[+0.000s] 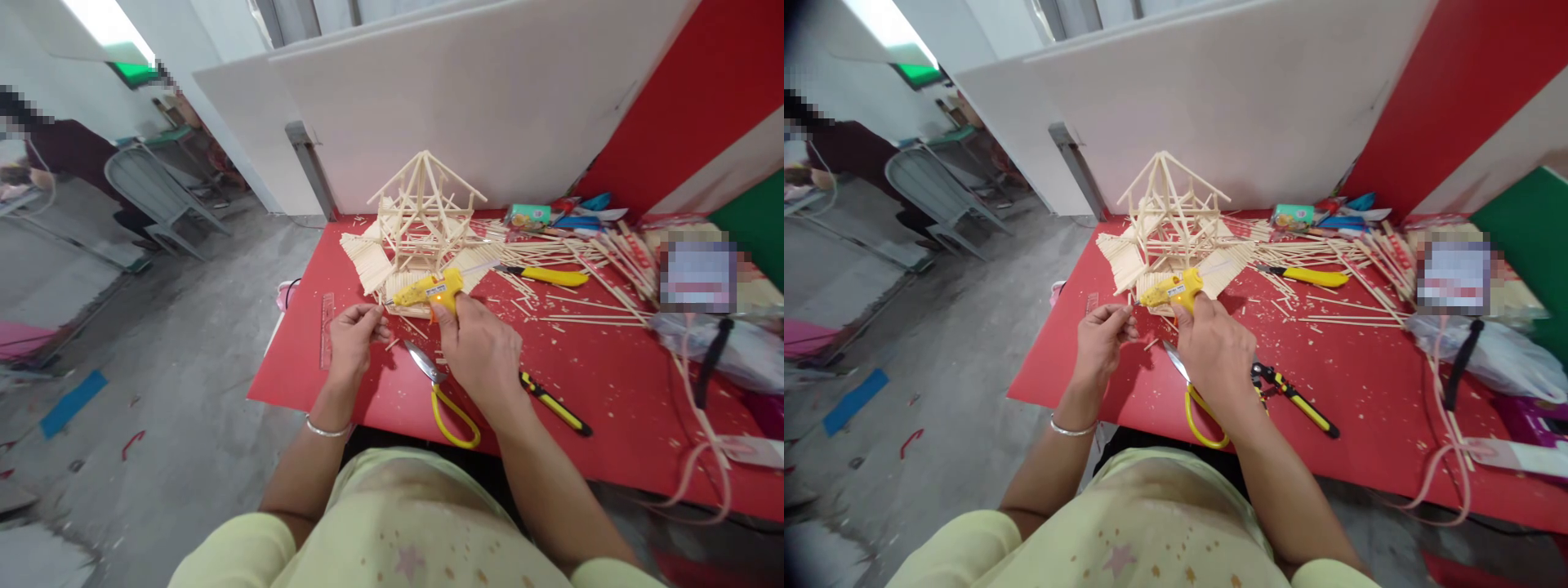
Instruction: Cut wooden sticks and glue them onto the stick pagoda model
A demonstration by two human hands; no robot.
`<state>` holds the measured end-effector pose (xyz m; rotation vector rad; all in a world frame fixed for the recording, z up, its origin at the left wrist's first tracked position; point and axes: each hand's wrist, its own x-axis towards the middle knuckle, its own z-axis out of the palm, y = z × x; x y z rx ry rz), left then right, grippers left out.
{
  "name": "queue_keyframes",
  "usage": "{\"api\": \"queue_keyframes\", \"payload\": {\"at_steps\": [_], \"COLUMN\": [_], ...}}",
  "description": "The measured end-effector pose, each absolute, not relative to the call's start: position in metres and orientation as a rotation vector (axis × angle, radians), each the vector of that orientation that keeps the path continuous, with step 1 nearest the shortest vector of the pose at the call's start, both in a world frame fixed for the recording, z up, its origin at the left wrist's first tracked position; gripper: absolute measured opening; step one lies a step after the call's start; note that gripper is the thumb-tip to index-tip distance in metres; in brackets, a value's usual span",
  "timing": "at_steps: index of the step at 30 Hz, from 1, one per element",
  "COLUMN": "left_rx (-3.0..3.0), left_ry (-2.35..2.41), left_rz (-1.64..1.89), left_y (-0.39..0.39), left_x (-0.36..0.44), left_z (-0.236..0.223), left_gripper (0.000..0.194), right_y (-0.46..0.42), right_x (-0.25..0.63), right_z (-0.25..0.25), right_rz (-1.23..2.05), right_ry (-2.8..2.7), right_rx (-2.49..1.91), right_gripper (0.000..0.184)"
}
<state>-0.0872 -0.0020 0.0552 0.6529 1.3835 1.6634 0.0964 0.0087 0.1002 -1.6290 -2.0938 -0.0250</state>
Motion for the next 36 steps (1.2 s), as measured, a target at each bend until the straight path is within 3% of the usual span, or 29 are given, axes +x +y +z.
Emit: {"api": "queue_keyframes", "payload": {"at_steps": [36], "left_rx": [0.651], "left_ry": [1.384], "left_rz": [1.648], "left_y": [-0.003], "left_x": [-0.089], "left_z": [0.055], "left_gripper": [0.030], "right_y": [0.015], "right_x": [0.076], "right_z": [0.112], "right_rz": [-0.088], "right_ry": [-2.003], "right_rx": [-1.817], "right_gripper": [0.052]}}
